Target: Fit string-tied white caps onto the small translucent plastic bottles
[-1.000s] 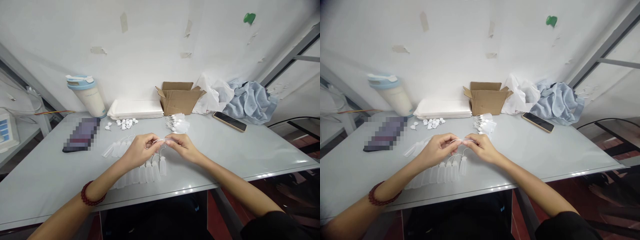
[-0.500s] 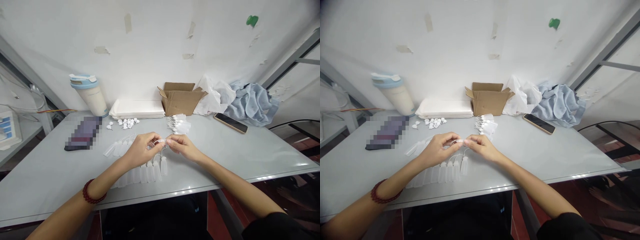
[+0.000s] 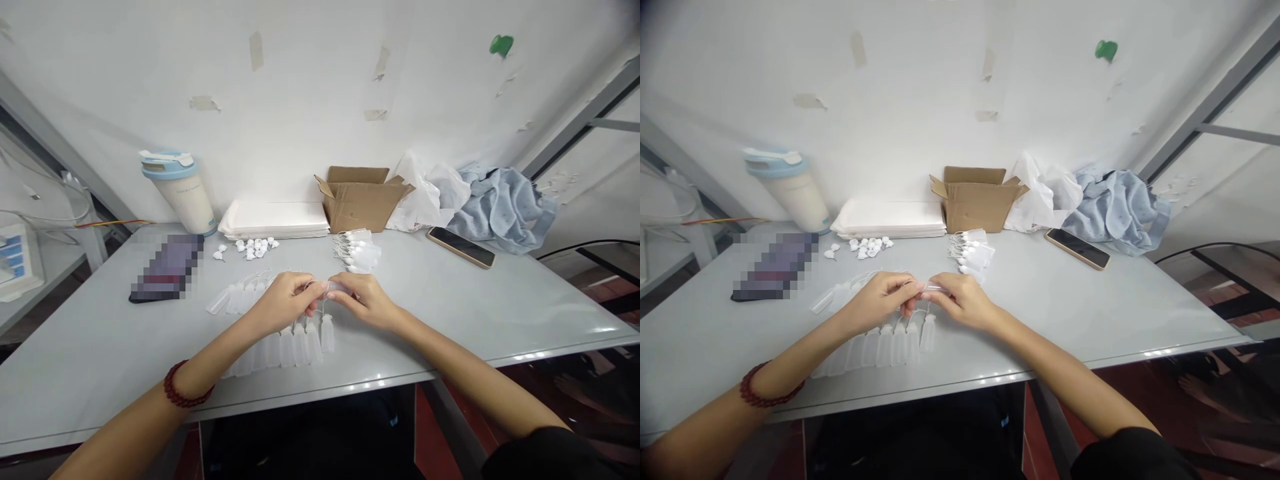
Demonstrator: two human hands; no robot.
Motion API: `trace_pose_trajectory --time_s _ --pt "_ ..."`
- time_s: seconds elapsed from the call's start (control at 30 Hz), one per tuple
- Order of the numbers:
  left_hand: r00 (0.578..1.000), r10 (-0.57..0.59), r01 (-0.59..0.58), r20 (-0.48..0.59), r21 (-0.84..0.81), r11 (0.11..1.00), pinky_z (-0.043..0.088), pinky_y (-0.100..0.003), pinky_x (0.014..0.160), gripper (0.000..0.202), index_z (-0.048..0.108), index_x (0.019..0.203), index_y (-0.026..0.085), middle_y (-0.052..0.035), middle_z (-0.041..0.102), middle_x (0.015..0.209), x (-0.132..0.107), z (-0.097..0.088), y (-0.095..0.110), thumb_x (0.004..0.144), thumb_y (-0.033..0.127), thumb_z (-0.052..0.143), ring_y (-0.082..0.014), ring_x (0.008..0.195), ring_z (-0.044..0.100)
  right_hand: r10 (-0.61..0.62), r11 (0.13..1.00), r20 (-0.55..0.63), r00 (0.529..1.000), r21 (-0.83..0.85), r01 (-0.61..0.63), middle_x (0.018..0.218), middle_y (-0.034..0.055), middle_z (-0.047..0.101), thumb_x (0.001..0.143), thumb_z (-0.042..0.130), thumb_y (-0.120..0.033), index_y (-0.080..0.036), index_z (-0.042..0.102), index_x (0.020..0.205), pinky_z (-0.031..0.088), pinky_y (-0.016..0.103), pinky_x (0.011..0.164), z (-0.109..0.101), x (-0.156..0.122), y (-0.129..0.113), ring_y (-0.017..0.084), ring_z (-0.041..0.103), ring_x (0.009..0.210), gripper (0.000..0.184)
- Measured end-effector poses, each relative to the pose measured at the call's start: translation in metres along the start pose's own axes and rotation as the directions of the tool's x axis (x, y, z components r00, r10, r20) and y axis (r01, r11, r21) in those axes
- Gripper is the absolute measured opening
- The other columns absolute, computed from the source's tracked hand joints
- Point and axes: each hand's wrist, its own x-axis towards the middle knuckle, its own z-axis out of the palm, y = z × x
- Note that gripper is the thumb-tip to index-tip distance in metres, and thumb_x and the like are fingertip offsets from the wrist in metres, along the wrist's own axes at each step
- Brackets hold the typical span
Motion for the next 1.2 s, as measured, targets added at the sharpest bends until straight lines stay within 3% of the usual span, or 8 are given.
trace_pose_trajectory --time_s 0.23,0.37,0.47,0.6,0.77,0.93,1.03,1.2 --pt "0.994 0.103 -0.105 0.030 0.081 0.991 0.043 -0.021 0.053 0.035 0.059 0.067 0.015 -0.0002 0.060 0.062 -0.004 0.005 0.002 0.091 0.037 0.046 -0.0116 0.058 0.058 0.160 0.915 0.144 0.977 0.351 -0.201 0.069 0.0022 0.060 0.089 0.053 -0.047 -0.013 0.068 0.082 0.035 0.023 0.057 -0.011 0.002 -0.003 0.010 0.049 0.062 0.038" --pt "0.954 0.299 -0.291 0.012 0.277 0.916 0.039 -0.022 0.055 0.033 0.056 0.064 0.015 0.0004 0.058 0.060 -0.007 0.006 0.002 0.092 0.029 0.045 -0.0104 0.056 0.053 0.239 0.775 0.250 0.938 0.533 -0.340 0.052 -0.0054 0.040 0.085 0.058 -0.048 -0.012 0.066 0.080 0.022 0.023 0.046 -0.012 0.001 0.004 0.006 0.031 0.047 0.037" --pt "0.927 0.375 -0.358 0.020 0.355 0.864 0.038 -0.024 0.057 0.033 0.053 0.063 0.016 0.0001 0.056 0.062 -0.007 0.007 0.001 0.092 0.027 0.044 -0.0105 0.057 0.050 0.277 0.689 0.318 0.907 0.592 -0.418 0.047 -0.0080 0.031 0.083 0.059 -0.050 -0.012 0.063 0.074 0.017 0.023 0.043 -0.012 0.002 0.007 0.005 0.023 0.043 0.040" --pt "0.912 0.410 -0.386 0.027 0.396 0.833 0.038 -0.024 0.058 0.032 0.054 0.065 0.016 -0.0001 0.056 0.063 -0.005 0.006 -0.003 0.093 0.026 0.043 -0.0109 0.057 0.049 0.282 0.652 0.352 0.893 0.613 -0.447 0.046 -0.0080 0.031 0.083 0.058 -0.051 -0.012 0.061 0.071 0.019 0.024 0.043 -0.010 0.003 0.008 0.006 0.024 0.043 0.041" --pt "0.946 0.308 -0.246 -0.102 0.394 0.886 0.042 -0.024 0.061 0.029 0.061 0.073 0.016 -0.0014 0.064 0.070 0.003 0.000 -0.008 0.091 0.034 0.047 -0.0131 0.063 0.055 0.352 0.717 0.249 0.902 0.548 -0.431 0.051 -0.0068 0.033 0.085 0.054 -0.053 -0.014 0.057 0.068 0.022 0.024 0.046 -0.006 0.005 0.008 0.007 0.029 0.046 0.043" --pt "0.925 0.231 -0.068 -0.302 0.466 0.882 0.047 -0.027 0.068 0.024 0.064 0.083 0.017 -0.0044 0.070 0.084 0.013 -0.023 -0.017 0.089 0.032 0.046 -0.0184 0.079 0.062 0.366 0.925 -0.021 0.931 0.119 -0.361 0.063 0.0000 0.054 0.089 0.051 -0.043 -0.014 0.060 0.072 0.034 0.024 0.055 -0.009 0.007 0.011 0.011 0.045 0.059 0.034" --pt "0.905 0.211 0.056 -0.370 0.595 0.802 0.048 -0.032 0.075 0.022 0.064 0.087 0.017 -0.0066 0.070 0.091 0.018 -0.042 -0.029 0.086 0.026 0.043 -0.0223 0.085 0.063 0.302 0.949 -0.091 0.949 -0.062 -0.309 0.085 0.0075 0.067 0.088 0.052 -0.033 -0.013 0.065 0.091 0.043 0.027 0.064 -0.011 0.008 0.016 0.016 0.058 0.073 0.023" --pt "0.883 0.199 0.253 -0.425 0.788 0.561 0.047 -0.043 0.081 0.031 0.067 0.095 0.012 -0.0164 0.066 0.104 0.022 -0.068 -0.051 0.084 0.018 0.038 -0.0346 0.104 0.057 0.300 0.926 -0.057 0.952 -0.224 -0.305 0.098 0.0113 0.069 0.085 0.054 -0.022 -0.013 0.063 0.099 0.047 0.028 0.069 -0.011 0.007 0.023 0.020 0.063 0.083 0.020"
